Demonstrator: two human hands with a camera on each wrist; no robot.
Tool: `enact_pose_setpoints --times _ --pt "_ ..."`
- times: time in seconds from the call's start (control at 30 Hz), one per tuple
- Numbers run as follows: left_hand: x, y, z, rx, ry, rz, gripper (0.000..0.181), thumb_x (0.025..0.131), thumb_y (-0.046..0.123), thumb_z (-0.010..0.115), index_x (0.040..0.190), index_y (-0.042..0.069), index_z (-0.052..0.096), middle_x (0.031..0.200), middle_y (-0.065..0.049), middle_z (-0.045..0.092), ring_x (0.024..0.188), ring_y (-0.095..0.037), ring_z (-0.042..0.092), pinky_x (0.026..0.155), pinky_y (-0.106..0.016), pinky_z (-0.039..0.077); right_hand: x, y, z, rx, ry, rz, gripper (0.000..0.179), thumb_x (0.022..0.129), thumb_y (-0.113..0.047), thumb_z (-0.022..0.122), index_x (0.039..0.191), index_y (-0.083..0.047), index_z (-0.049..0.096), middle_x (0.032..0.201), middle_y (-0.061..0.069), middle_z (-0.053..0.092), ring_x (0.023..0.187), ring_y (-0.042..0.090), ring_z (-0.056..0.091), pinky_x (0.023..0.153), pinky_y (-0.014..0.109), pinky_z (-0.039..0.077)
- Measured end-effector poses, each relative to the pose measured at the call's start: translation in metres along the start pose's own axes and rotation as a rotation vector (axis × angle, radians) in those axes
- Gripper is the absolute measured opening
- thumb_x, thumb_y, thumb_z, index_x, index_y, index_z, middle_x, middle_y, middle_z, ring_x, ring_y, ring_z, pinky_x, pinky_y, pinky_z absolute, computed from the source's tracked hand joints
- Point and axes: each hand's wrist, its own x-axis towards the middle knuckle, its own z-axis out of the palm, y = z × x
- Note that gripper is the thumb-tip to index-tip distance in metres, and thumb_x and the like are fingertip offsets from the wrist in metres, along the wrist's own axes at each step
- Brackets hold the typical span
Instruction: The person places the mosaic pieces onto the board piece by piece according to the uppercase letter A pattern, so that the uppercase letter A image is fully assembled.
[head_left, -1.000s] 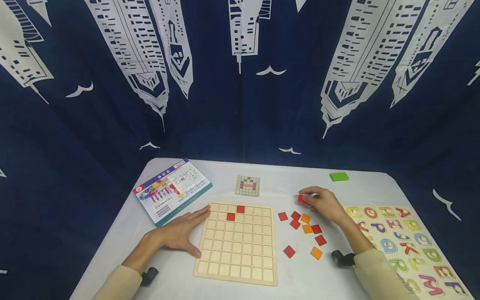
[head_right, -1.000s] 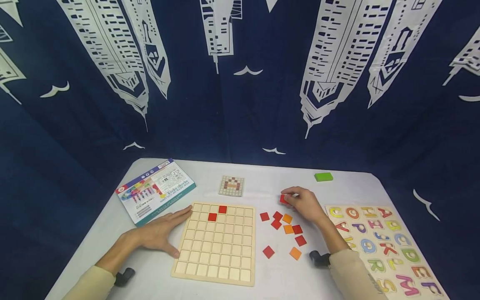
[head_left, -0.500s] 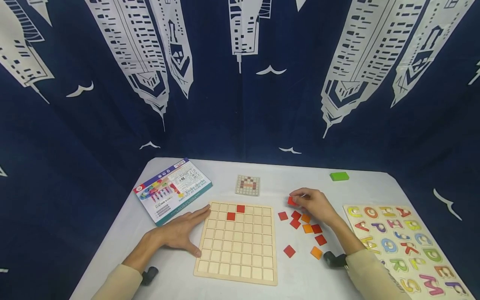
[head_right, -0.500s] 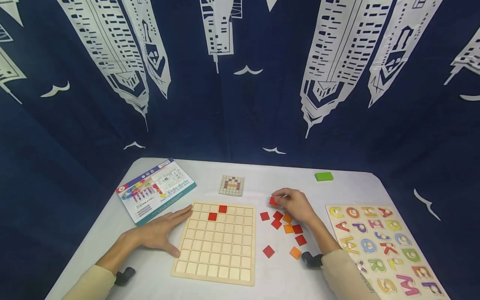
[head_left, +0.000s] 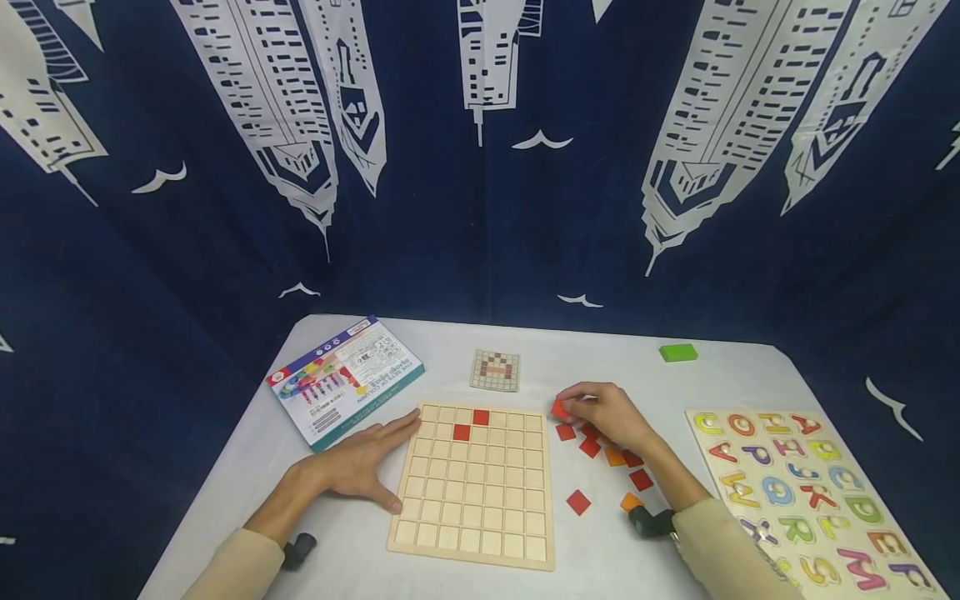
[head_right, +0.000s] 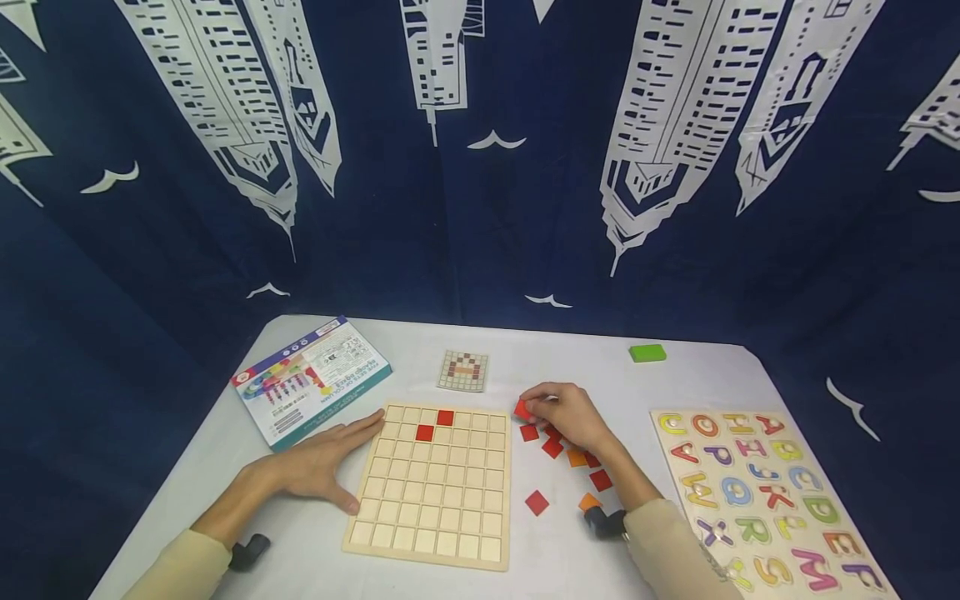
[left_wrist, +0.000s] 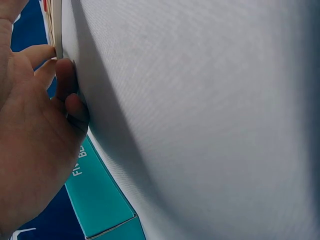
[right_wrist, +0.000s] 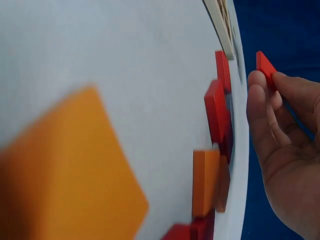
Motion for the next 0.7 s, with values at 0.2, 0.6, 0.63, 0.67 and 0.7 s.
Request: enact_pose_setpoints --times 0.2,0.6,0.63,0.67,0.7 --pt "0.001 -0.001 0.000 0.011 -0.001 -0.010 0.133 0.059 0.067 0.086 0.162 0.015 0.021 0.170 0.001 0.007 0.155 -0.029 0.016 0.124 -0.053 0.019 0.003 -0.006 0.012 -0.005 -0.031 -0.009 0.018 0.094 -0.015 0.070 0.110 -0.011 0.077 0.084 0.002 0.074 0.073 0.020 0.068 0.063 0.028 0.056" --pt "0.000 0.000 0.001 0.019 -0.003 -0.021 0.133 0.058 0.066 0.086 0.162 0.019 0.020 0.170 0.006 0.007 0.154 -0.031 0.017 0.123 -0.053 0.020 0.010 -0.024 0.035 0.054 -0.147 -0.041 0.017 0.094 -0.012 0.069 0.109 -0.008 0.077 0.082 0.006 0.076 0.074 0.021 0.072 0.063 0.032 0.060" --pt "0.000 0.000 0.001 0.019 -0.003 -0.022 0.133 0.058 0.066 0.086 0.162 0.019 0.019 0.170 0.006 0.007 0.154 -0.032 0.017 0.123 -0.053 0.020 0.011 -0.025 0.038 0.060 -0.158 -0.053 0.017 0.094 -0.011 0.069 0.108 -0.008 0.077 0.083 0.006 0.076 0.074 0.020 0.072 0.064 0.032 0.061" --pt "0.000 0.000 0.001 0.019 -0.003 -0.023 0.132 0.058 0.066 0.086 0.162 0.019 0.020 0.170 0.006 0.007 0.154 -0.032 0.017 0.123 -0.053 0.020 0.011 -0.026 0.040 0.070 -0.169 -0.068 0.017 0.094 -0.010 0.068 0.108 -0.006 0.077 0.084 0.007 0.076 0.074 0.020 0.072 0.065 0.032 0.061" --pt "0.000 0.000 0.001 0.018 -0.004 -0.023 0.132 0.058 0.066 0.086 0.162 0.019 0.019 0.170 0.006 0.007 0.154 -0.031 0.017 0.123 -0.053 0.020 0.012 -0.027 0.042 0.078 -0.180 -0.081 0.016 0.094 -0.009 0.068 0.108 -0.006 0.077 0.084 0.007 0.076 0.074 0.020 0.073 0.066 0.032 0.062"
